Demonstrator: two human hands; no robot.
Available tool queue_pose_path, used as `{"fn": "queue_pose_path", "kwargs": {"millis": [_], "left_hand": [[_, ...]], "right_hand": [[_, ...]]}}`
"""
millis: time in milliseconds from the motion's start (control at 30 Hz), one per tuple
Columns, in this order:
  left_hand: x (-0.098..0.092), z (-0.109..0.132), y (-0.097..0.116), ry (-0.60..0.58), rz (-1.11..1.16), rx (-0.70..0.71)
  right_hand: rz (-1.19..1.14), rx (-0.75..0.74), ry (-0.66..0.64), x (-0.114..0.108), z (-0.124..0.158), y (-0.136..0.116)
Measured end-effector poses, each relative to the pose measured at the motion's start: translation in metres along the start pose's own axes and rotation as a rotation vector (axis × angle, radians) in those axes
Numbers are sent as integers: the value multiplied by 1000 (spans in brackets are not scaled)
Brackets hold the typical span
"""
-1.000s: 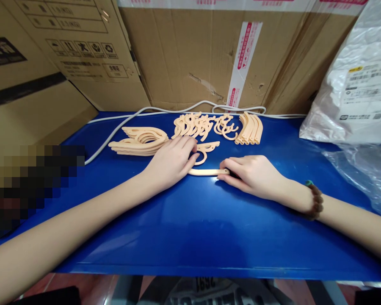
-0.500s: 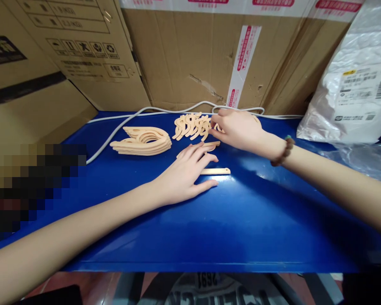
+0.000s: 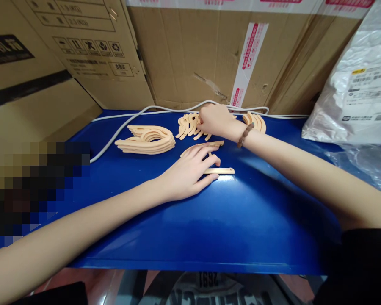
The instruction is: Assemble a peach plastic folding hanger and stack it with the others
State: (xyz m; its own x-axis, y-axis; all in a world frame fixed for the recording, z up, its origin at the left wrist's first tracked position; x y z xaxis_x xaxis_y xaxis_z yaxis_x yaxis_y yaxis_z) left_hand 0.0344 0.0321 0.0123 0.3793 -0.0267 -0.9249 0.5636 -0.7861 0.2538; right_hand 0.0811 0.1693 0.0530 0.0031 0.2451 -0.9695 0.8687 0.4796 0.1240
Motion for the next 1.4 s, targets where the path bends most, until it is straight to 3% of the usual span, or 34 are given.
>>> {"fn": "queue_pose_path", "kwargs": {"millis": [233, 433, 633, 733, 867, 1233, 1400], "left_hand": [[-1, -1, 1, 7, -11, 18], [-2, -1, 2, 35, 1, 10], [-1, 1, -2, 33, -4, -39], [0, 1, 0, 20, -11, -30], [2, 1, 1, -8, -11, -23], [3, -1, -6, -30, 64, -103], [5, -1, -6, -29, 56, -106]], "right_hand": [[-44, 60, 25, -8, -4, 0], [-255, 127, 65, -27, 8, 37], [-1011, 181, -116, -29, 61, 71], [-1438, 173, -265, -23, 95, 70], [-1589, 222, -268, -16, 128, 75], [-1434, 298, -305, 4, 148, 74], [-1058, 190, -164, -6, 154, 71]]}}
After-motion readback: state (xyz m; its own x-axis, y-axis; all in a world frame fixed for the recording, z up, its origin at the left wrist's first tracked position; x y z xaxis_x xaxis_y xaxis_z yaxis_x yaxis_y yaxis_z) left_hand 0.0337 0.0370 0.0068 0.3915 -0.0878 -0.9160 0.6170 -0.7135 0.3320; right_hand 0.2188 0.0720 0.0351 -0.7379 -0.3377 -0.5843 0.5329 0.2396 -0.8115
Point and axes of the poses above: each hand's wrist, its own z-axis away from the middle knuckle, its own x-axis out of the palm, y = z × x, the point moved 6 cm from there along -z, towards the middle knuckle, and after that the axes turned 5 degrees about x, right-handed, at the moved point
